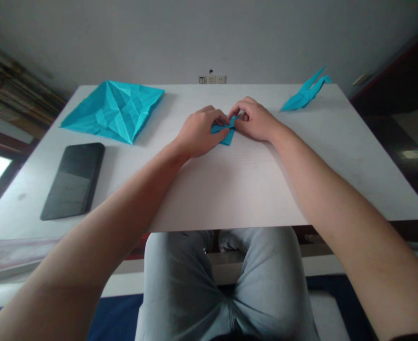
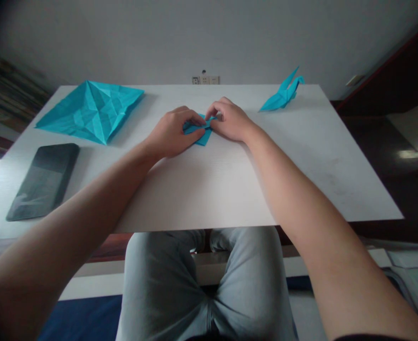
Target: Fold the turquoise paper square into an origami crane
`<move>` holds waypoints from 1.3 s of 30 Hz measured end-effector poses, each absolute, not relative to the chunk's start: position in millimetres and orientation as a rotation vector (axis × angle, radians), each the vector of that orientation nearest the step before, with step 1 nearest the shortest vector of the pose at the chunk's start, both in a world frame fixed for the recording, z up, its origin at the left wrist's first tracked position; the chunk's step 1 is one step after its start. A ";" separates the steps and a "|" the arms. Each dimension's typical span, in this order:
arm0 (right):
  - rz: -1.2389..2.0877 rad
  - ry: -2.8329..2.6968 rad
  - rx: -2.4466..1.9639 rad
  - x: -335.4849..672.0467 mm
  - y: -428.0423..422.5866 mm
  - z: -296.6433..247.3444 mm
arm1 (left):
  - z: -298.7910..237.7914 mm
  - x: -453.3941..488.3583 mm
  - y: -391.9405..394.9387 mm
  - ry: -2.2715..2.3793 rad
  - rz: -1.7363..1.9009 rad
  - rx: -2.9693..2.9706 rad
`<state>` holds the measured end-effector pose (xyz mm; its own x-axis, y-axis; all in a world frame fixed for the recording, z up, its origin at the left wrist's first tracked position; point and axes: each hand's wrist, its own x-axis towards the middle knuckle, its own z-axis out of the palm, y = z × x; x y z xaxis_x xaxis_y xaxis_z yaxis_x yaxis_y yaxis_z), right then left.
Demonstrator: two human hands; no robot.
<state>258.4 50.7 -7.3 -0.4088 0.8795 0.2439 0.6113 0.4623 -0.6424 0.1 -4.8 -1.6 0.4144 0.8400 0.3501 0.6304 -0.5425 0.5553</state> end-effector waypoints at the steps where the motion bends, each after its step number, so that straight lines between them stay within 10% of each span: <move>1: 0.628 -2.155 -1.236 258.6 50.8 -7.3 | -1.7 0.0 -4.9 1.267 0.867 2.340; 39: 0.572 -2.158 -1.172 265.1 59.2 -18.4 | -6.9 3.0 -3.3 1.278 0.821 2.410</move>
<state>265.1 59.2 -18.4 -0.4221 0.8533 0.3060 0.5896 0.5148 -0.6224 3.0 -3.3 -6.9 0.4436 0.8259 0.3480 0.6596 -0.5637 0.4972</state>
